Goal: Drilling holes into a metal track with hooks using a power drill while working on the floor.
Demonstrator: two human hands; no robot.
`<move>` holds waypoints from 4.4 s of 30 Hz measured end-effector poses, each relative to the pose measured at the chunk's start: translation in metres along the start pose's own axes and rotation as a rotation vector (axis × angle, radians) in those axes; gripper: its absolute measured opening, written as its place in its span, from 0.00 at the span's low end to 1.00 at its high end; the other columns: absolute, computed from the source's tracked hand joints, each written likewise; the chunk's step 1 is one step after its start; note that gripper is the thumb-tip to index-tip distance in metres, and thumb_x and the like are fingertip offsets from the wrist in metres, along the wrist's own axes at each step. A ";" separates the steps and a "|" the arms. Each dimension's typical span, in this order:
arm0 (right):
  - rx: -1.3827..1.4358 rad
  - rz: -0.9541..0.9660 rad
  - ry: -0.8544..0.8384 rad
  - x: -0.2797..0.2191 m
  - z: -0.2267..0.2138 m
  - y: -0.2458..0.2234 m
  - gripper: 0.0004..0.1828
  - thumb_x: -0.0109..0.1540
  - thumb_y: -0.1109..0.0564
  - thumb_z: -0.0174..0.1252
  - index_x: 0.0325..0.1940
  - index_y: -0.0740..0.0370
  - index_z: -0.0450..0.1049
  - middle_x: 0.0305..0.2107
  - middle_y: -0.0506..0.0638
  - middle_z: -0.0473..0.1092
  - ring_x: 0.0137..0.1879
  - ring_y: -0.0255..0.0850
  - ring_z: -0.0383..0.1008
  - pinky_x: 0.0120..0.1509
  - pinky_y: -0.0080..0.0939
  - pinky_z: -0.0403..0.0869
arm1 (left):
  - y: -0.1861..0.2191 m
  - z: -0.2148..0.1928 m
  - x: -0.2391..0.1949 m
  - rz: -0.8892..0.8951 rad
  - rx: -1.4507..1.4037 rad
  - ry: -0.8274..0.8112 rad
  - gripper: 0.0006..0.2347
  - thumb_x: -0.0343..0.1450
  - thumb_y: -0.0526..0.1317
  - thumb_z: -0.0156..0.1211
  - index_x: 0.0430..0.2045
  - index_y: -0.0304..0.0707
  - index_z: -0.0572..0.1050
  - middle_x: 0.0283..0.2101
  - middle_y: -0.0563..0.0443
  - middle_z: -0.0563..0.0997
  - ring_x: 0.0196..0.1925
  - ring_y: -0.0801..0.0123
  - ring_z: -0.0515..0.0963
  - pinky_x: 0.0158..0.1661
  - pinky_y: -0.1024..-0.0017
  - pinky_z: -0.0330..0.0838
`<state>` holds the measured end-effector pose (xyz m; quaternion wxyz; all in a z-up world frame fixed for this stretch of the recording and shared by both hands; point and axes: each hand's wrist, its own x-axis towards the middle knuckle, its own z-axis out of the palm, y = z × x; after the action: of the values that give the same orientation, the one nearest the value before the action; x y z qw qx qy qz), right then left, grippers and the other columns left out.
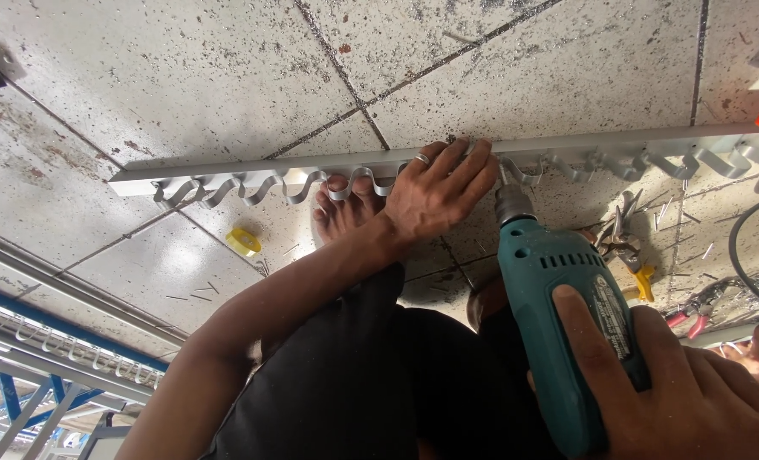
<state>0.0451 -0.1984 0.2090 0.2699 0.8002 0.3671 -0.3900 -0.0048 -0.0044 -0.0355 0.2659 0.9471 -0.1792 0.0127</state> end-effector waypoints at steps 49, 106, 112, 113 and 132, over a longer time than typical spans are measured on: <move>0.600 0.036 0.052 -0.077 0.073 0.006 0.62 0.31 0.29 0.70 0.67 0.40 0.55 0.44 0.52 0.73 0.32 0.46 0.83 0.35 0.45 0.84 | -0.008 -0.050 0.008 -0.129 0.115 -0.203 0.07 0.70 0.35 0.60 0.37 0.40 0.68 0.34 0.52 0.67 0.30 0.68 0.68 0.23 0.72 0.75; 0.576 -0.102 0.301 -0.007 0.053 0.038 0.51 0.39 0.41 0.69 0.62 0.63 0.62 0.45 0.71 0.74 0.43 0.64 0.79 0.42 0.53 0.81 | -0.012 0.009 0.032 -0.023 0.052 0.120 0.10 0.68 0.33 0.67 0.38 0.35 0.73 0.48 0.43 0.78 0.46 0.65 0.82 0.34 0.74 0.82; 0.474 -0.107 0.233 -0.014 0.059 0.040 0.64 0.28 0.31 0.70 0.66 0.47 0.59 0.47 0.59 0.72 0.40 0.50 0.79 0.59 0.62 0.78 | -0.012 0.010 0.031 -0.010 0.081 0.124 0.09 0.67 0.32 0.67 0.38 0.37 0.73 0.47 0.44 0.79 0.45 0.66 0.83 0.33 0.76 0.82; 0.473 -0.109 0.233 -0.014 0.049 0.034 0.64 0.28 0.31 0.70 0.66 0.47 0.59 0.47 0.59 0.72 0.40 0.50 0.79 0.59 0.62 0.78 | -0.012 0.012 0.031 -0.012 0.082 0.124 0.09 0.67 0.32 0.67 0.38 0.37 0.73 0.47 0.44 0.79 0.45 0.66 0.83 0.33 0.76 0.82; -0.104 -0.042 0.107 0.009 -0.014 0.030 0.38 0.52 0.38 0.51 0.68 0.27 0.57 0.46 0.52 0.74 0.35 0.34 0.80 0.44 0.32 0.80 | -0.010 0.015 0.027 -0.020 0.089 0.119 0.11 0.68 0.34 0.66 0.40 0.36 0.72 0.48 0.44 0.78 0.44 0.65 0.83 0.33 0.75 0.83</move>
<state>0.0783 -0.2028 0.2137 0.2827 0.7969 0.4176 -0.3326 0.0225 -0.0135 -0.0503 0.2339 0.9573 -0.1529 0.0744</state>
